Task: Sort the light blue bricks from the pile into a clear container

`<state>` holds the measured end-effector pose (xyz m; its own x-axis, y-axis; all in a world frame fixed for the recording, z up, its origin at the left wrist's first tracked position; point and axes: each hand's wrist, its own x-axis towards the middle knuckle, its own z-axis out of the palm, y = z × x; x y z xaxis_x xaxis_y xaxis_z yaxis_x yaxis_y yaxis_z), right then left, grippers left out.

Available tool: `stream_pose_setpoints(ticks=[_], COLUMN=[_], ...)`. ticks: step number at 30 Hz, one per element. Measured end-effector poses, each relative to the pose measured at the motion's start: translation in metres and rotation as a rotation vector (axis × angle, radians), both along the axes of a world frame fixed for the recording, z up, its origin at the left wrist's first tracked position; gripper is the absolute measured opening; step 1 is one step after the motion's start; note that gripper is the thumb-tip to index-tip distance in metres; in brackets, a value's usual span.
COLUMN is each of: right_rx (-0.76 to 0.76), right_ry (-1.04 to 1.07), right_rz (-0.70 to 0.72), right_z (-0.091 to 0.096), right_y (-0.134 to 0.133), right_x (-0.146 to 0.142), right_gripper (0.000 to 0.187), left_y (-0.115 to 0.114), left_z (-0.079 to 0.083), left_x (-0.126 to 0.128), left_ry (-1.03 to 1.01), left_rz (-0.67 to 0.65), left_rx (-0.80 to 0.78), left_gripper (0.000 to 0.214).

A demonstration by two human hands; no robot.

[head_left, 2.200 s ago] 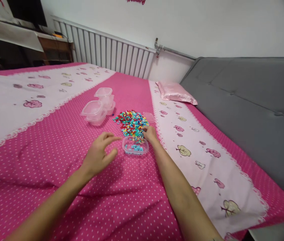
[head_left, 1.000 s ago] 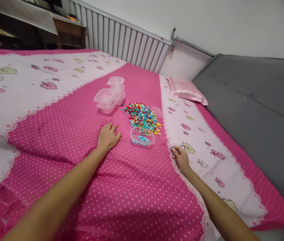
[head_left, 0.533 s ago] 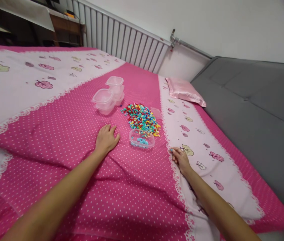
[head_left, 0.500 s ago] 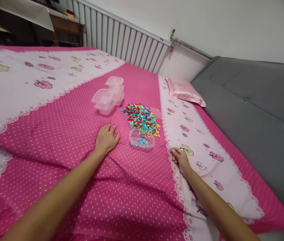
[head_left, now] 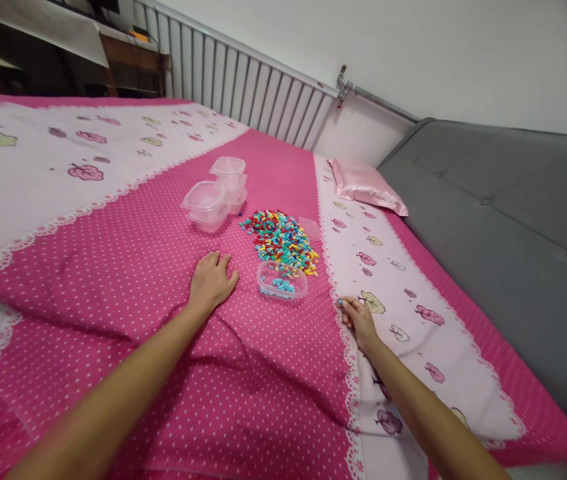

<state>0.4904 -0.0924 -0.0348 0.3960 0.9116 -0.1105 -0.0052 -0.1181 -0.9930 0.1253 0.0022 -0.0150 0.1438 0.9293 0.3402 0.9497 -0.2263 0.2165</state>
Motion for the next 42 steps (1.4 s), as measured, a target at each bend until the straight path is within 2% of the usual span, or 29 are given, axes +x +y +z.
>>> stream_pose_setpoints(ticks=[19,33,42], right_rx=[0.009,0.012,0.009], right_ry=[-0.052,-0.011,-0.004], right_rz=[-0.013,-0.015,-0.037], right_z=[-0.0007,-0.0025,0.0033], right_y=[0.0009,0.0026,0.0036], right_x=[-0.0014,-0.0003,-0.0058], right_gripper=[0.039,0.037,0.038], left_y=[-0.0010,-0.0016,-0.0007], left_z=[0.0013,0.0009,0.0009], left_x=[0.0008,0.0009,0.0001], left_ry=[-0.009,0.012,0.017], left_rz=[0.005,0.010,0.005], left_rx=[-0.001,0.020,0.027], left_gripper=[0.052,0.053,0.053])
